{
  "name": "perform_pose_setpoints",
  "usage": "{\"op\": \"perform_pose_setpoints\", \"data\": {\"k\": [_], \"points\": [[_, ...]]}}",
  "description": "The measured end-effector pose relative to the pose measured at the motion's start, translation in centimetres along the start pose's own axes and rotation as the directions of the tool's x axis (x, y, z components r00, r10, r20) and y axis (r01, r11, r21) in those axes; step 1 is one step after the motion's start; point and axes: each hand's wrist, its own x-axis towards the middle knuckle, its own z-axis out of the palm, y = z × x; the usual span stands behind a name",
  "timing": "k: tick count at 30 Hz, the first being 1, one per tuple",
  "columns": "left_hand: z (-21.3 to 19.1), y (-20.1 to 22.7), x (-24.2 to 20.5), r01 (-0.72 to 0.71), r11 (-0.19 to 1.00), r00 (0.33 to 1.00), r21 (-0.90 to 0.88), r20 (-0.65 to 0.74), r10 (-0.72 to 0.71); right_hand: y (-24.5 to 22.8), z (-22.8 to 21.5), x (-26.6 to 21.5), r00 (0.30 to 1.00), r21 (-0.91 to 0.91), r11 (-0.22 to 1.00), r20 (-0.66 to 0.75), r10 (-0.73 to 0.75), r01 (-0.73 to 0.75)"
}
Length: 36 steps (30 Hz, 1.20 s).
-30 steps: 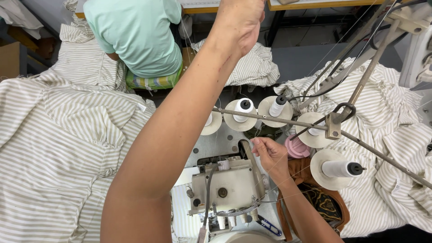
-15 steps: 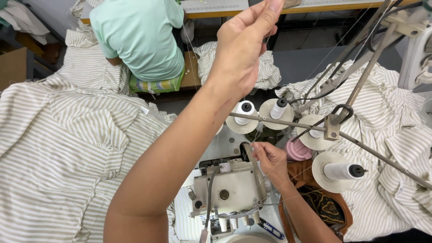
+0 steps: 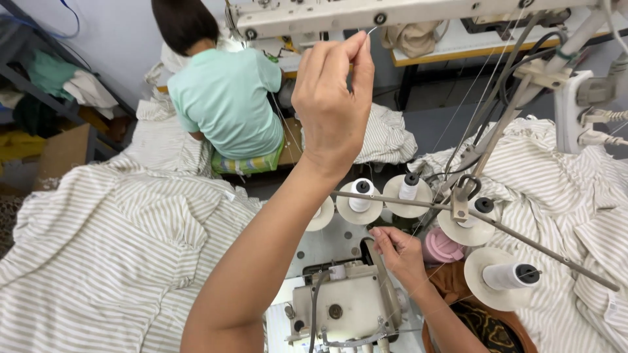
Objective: Threading an industrial sewing machine by guiding thread through various tension discs and eyelets
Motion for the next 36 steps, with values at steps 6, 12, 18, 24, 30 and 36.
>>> {"op": "perform_pose_setpoints", "data": {"k": [6,12,18,24,30,36], "points": [[0.8,0.0,0.5,-0.157,0.976,0.987,0.152,-0.006,0.16,1.0,-0.3,-0.2,0.998,0.019,0.998,-0.017,-0.063,0.063],[1.2,0.1,0.9,-0.232,0.94,0.971,0.25,0.01,0.238,2.4,-0.8,-0.2,0.998,0.006,0.998,-0.025,-0.061,0.062],[1.7,0.0,1.1,-0.26,0.919,0.965,0.295,0.04,0.26,2.7,-0.8,0.1,0.999,0.032,0.999,-0.031,0.021,-0.02],[1.9,-0.5,0.9,-0.249,0.942,0.967,0.224,0.106,0.23,-1.5,-0.8,2.8,0.999,0.008,1.0,-0.04,0.006,-0.005],[1.4,-0.1,1.3,-0.265,0.948,0.963,0.178,0.105,0.25,-6.8,1.0,9.2,0.889,-0.068,0.92,-0.24,-0.39,0.386],[1.9,-1.8,0.8,-0.292,0.94,0.952,0.178,0.147,0.268,-15.5,2.2,16.1,0.855,0.188,0.898,-0.43,-0.29,0.399]]}}
